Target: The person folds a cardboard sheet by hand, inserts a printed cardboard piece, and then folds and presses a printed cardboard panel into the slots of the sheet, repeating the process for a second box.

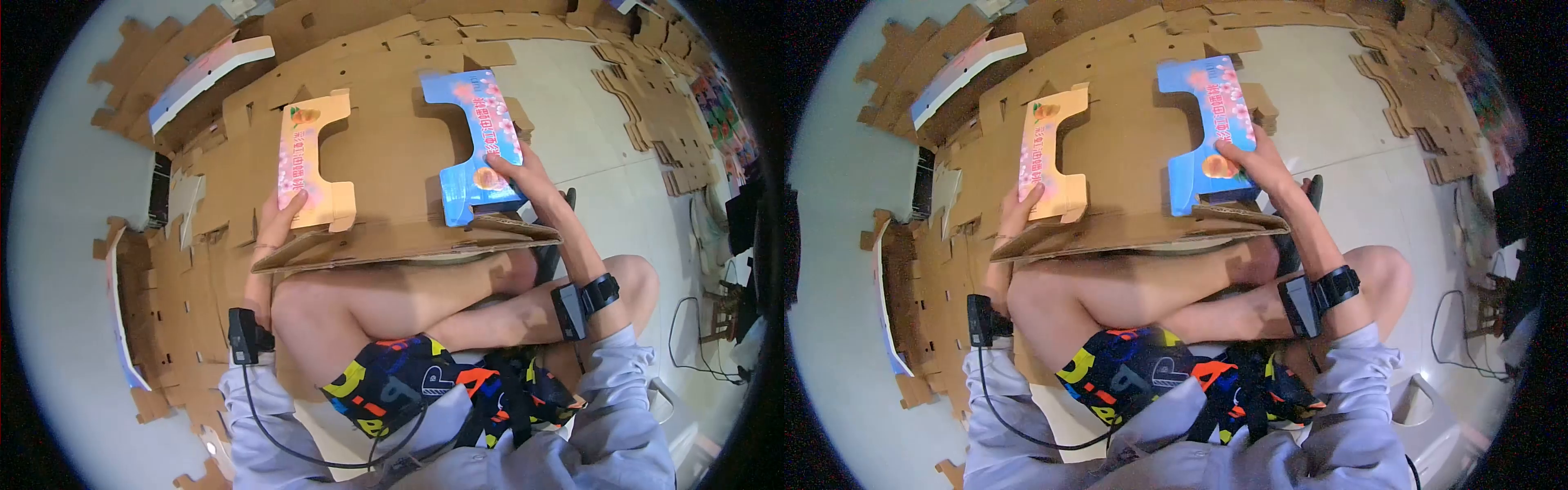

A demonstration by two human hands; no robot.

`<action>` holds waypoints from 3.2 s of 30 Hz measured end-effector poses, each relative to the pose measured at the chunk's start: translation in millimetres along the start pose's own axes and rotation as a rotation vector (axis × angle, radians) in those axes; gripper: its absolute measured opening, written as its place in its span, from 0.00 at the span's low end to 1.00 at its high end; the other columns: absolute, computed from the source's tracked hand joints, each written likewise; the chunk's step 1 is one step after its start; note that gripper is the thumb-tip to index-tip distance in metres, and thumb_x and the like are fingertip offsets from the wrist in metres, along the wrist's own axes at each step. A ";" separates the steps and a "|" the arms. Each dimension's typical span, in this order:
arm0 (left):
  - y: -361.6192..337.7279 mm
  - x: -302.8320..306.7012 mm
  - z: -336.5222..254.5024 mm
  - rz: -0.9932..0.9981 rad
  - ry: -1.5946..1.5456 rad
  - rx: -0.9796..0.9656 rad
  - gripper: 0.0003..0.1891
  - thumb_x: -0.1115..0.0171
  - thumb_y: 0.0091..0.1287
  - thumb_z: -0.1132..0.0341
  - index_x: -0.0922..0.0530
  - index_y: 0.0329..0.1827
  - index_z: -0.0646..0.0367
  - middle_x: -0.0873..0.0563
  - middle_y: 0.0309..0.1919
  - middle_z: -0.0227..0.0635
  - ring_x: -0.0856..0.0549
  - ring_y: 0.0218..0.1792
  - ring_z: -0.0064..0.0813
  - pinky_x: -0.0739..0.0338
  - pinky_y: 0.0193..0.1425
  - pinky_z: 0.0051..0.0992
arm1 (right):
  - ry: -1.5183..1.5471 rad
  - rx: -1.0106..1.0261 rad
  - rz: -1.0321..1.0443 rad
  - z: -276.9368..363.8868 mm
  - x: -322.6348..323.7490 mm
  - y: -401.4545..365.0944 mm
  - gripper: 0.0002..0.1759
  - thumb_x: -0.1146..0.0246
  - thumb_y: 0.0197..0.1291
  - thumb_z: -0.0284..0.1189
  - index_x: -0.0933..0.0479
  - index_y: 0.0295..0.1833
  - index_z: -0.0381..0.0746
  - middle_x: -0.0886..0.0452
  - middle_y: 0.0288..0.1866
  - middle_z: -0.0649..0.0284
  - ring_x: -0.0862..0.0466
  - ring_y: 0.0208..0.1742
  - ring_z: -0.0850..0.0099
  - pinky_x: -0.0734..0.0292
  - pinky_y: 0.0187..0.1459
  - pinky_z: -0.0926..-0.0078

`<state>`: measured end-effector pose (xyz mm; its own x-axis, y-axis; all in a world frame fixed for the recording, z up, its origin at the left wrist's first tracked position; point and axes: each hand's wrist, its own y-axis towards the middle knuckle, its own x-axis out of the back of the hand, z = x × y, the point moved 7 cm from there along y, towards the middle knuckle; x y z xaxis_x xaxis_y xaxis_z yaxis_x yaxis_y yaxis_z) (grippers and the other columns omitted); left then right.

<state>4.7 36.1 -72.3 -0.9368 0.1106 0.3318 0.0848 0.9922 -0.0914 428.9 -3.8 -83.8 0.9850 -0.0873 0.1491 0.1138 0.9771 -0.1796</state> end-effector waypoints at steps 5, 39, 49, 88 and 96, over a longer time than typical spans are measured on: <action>-2.3 -4.9 -7.4 -0.005 -0.041 -0.006 0.29 0.35 0.61 0.60 0.32 0.61 0.70 0.21 0.53 0.42 0.21 0.50 0.29 0.28 0.56 0.28 | 0.143 0.019 0.004 12.7 -3.3 -13.8 0.33 0.30 0.53 0.41 0.32 0.57 0.32 0.22 0.40 0.64 0.23 0.35 0.79 0.26 0.37 0.80; -52.2 47.5 6.4 -0.040 -1.137 0.101 0.26 0.51 0.70 0.48 0.35 0.66 0.53 0.28 0.60 0.47 0.25 0.55 0.43 0.29 0.59 0.41 | -0.226 0.633 0.075 67.2 -105.5 -134.9 0.13 0.41 0.57 0.32 0.28 0.40 0.33 0.24 0.33 0.57 0.23 0.36 0.61 0.25 0.40 0.64; -72.6 62.2 -20.0 -0.298 -0.699 0.107 0.26 0.48 0.69 0.46 0.32 0.63 0.54 0.28 0.61 0.48 0.23 0.56 0.43 0.25 0.54 0.33 | 1.186 -0.270 -0.365 -75.0 -27.1 -123.6 0.15 0.42 0.63 0.40 0.30 0.44 0.40 0.22 0.34 0.60 0.21 0.31 0.72 0.25 0.35 0.75; -47.4 -83.6 -63.1 0.644 1.201 -0.192 0.49 0.28 0.47 0.53 0.44 0.72 0.54 0.28 0.62 0.48 0.26 0.58 0.52 0.28 0.61 0.37 | -0.808 0.631 -0.023 45.5 -32.8 -74.2 0.15 0.30 0.45 0.31 0.24 0.38 0.36 0.26 0.33 0.56 0.23 0.37 0.55 0.26 0.37 0.61; -45.8 -58.1 -24.6 0.555 1.095 -0.465 0.39 0.30 0.49 0.57 0.34 0.67 0.55 0.26 0.62 0.44 0.24 0.57 0.46 0.27 0.59 0.37 | -1.211 0.688 0.110 16.7 -67.6 -95.5 0.19 0.32 0.47 0.31 0.28 0.43 0.35 0.27 0.43 0.55 0.24 0.48 0.57 0.25 0.45 0.60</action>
<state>63.6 -14.3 -64.2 0.0008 0.2783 0.9605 0.6816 0.7027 -0.2041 349.2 -88.0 -60.5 0.2209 -0.1297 0.9666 -0.3895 0.8969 0.2094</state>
